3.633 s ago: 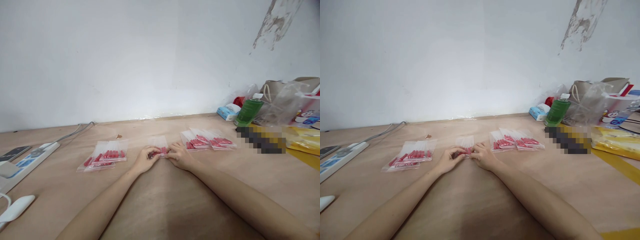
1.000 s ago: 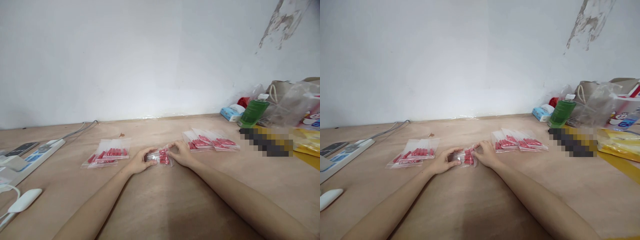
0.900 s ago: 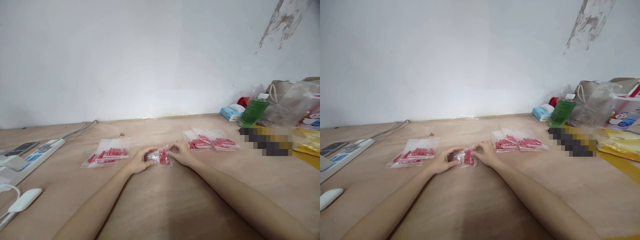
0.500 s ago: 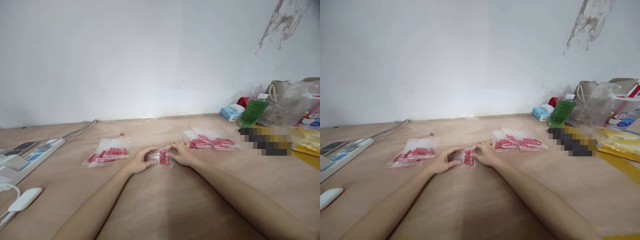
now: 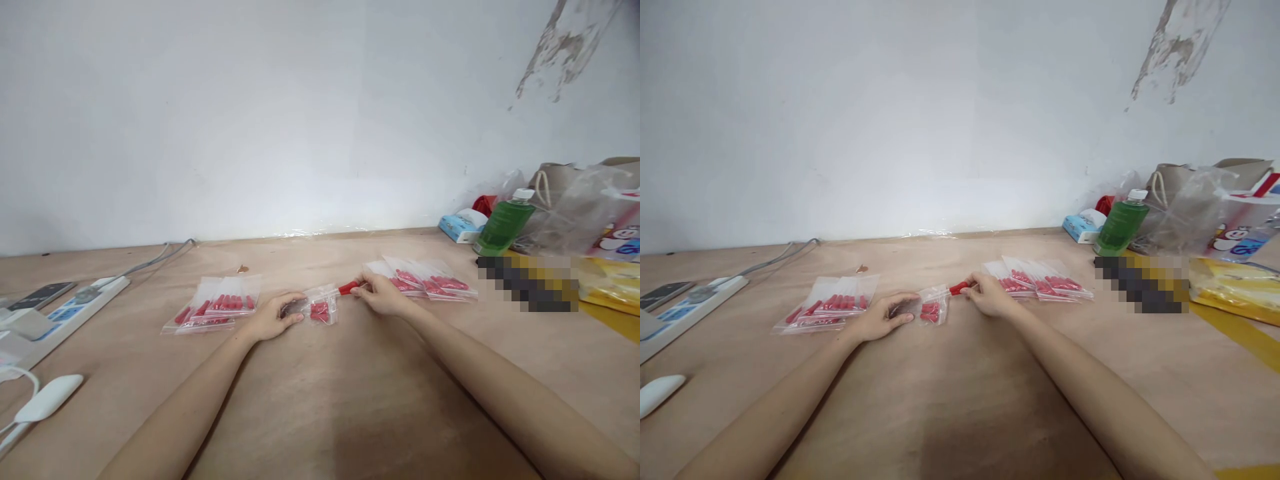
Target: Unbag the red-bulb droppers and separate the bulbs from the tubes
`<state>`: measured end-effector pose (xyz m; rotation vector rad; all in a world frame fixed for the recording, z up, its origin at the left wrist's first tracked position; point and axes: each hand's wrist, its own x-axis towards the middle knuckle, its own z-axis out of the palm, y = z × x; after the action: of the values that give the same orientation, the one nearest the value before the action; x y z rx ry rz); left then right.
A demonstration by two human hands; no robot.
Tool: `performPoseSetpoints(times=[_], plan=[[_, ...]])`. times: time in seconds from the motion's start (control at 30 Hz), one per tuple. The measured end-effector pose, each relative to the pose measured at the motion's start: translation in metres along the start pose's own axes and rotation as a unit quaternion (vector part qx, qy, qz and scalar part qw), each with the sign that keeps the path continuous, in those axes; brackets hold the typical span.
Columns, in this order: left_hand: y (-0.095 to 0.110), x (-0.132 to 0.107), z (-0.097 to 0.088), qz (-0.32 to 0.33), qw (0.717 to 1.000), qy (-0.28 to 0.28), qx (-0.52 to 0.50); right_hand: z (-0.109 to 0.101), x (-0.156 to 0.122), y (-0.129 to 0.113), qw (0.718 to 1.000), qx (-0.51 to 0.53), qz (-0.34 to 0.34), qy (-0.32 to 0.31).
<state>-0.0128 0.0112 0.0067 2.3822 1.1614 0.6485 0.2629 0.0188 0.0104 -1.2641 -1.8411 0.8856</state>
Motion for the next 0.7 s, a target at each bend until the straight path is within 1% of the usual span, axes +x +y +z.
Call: performPoseSetpoints(times=[0.03, 0.1, 0.17, 0.27, 0.33, 0.37, 0.43, 0.47, 0.5, 0.57, 0.6, 0.63, 0.67, 0.7], plan=[[-0.002, 0.0, -0.001, 0.0, 1.0, -0.002, 0.002, -0.003, 0.001, 0.0, 0.998, 0.059, 0.031, -0.005], [-0.005, 0.0, -0.003, -0.001, 1.0, -0.003, 0.003, -0.006, 0.002, 0.0, 0.983, 0.165, 0.084, -0.006], [-0.005, -0.001, -0.002, 0.004, 1.0, -0.002, 0.009, -0.003, 0.001, 0.0, 0.966, 0.237, 0.107, -0.009], [-0.002, -0.001, -0.001, 0.013, 1.0, 0.002, 0.013, 0.002, 0.001, 0.0, 0.949, 0.294, 0.117, -0.008], [0.0, -0.001, -0.001, 0.013, 1.0, 0.004, 0.014, 0.0, 0.003, 0.001, 0.945, 0.304, 0.124, 0.002], [0.0, -0.001, 0.0, 0.014, 1.0, 0.005, 0.016, -0.004, 0.004, 0.001, 0.946, 0.298, 0.125, 0.007], [0.001, -0.002, -0.001, 0.017, 1.0, 0.009, 0.021, -0.019, 0.007, 0.0, 0.959, 0.26, 0.112, 0.021], [0.002, -0.002, -0.001, 0.019, 0.999, 0.011, 0.023, -0.028, 0.008, 0.0, 0.968, 0.23, 0.093, 0.033], [0.002, -0.002, -0.001, 0.021, 0.999, 0.013, 0.025, -0.037, 0.009, -0.001, 0.977, 0.194, 0.066, 0.056], [0.004, -0.002, -0.001, 0.02, 0.999, 0.017, 0.029, -0.052, 0.009, -0.002, 0.988, 0.094, -0.013, 0.122], [0.004, -0.002, -0.001, 0.018, 0.999, 0.018, 0.03, -0.056, 0.009, -0.002, 0.986, 0.03, -0.06, 0.154], [0.005, -0.002, -0.001, 0.016, 0.999, 0.02, 0.031, -0.057, 0.008, -0.002, 0.978, -0.039, -0.107, 0.177], [0.006, -0.002, -0.001, 0.015, 0.999, 0.022, 0.032, -0.055, 0.007, -0.001, 0.965, -0.106, -0.151, 0.186], [0.006, -0.002, 0.0, 0.016, 0.999, 0.023, 0.033, -0.051, 0.005, 0.001, 0.951, -0.17, -0.188, 0.177]])
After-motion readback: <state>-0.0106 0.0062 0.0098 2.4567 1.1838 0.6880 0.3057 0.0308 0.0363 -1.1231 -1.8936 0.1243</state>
